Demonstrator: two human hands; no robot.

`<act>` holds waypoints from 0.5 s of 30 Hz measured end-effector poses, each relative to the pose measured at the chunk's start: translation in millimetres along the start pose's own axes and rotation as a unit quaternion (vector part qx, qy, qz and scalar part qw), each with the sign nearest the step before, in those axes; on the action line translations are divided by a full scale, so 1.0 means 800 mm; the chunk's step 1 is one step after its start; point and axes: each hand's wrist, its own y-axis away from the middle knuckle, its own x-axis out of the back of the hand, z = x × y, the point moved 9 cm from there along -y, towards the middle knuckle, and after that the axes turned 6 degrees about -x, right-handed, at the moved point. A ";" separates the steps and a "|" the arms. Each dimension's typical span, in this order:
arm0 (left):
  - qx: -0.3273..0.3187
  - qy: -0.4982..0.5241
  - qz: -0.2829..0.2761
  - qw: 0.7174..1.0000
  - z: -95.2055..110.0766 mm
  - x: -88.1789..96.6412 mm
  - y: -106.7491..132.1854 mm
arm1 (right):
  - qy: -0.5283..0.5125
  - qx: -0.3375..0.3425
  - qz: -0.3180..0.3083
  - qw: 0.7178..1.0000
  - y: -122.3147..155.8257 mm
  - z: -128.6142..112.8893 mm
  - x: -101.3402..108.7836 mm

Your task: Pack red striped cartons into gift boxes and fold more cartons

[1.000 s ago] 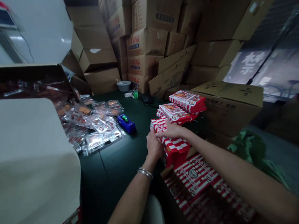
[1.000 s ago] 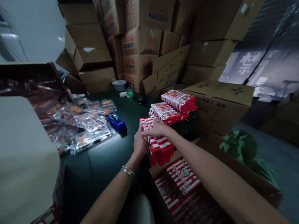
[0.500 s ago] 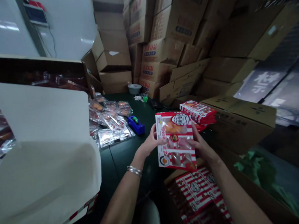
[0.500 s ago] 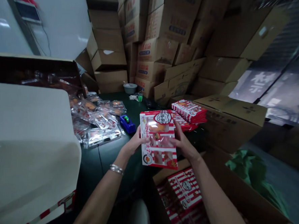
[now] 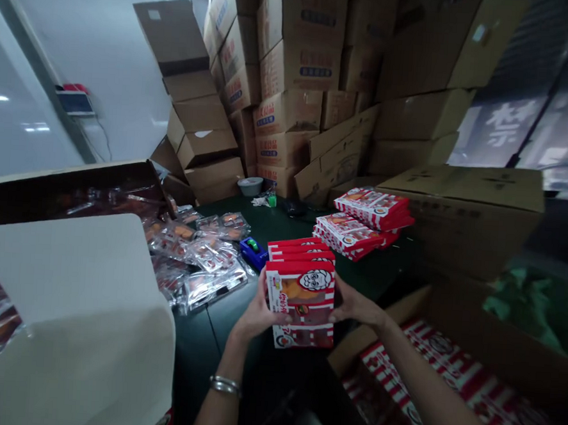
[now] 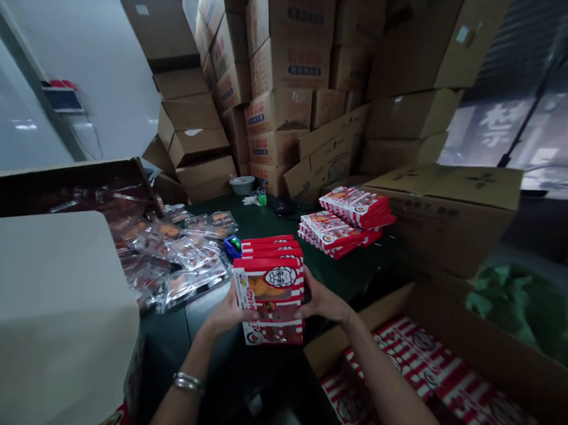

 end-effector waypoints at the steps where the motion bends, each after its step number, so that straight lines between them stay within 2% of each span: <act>1: 0.008 0.011 -0.001 1.000 0.002 -0.001 -0.003 | -0.015 -0.011 0.000 1.000 -0.001 -0.002 -0.001; 3: 0.023 0.029 0.012 0.999 0.003 -0.002 -0.008 | -0.040 -0.031 0.004 0.999 -0.003 -0.004 -0.004; 6: 0.039 0.077 0.062 0.994 -0.003 -0.001 -0.001 | -0.056 -0.052 0.024 0.997 0.002 0.000 -0.015; 9: 0.068 0.120 0.116 0.984 -0.016 -0.001 0.020 | -0.086 -0.079 0.042 0.992 0.014 0.017 -0.033; 12: 0.103 0.112 0.161 0.975 -0.023 0.003 0.043 | -0.114 -0.127 0.036 0.985 0.028 0.033 -0.049; 15: 0.132 0.101 0.193 0.967 -0.022 0.009 0.058 | -0.139 -0.173 0.023 0.975 0.037 0.038 -0.066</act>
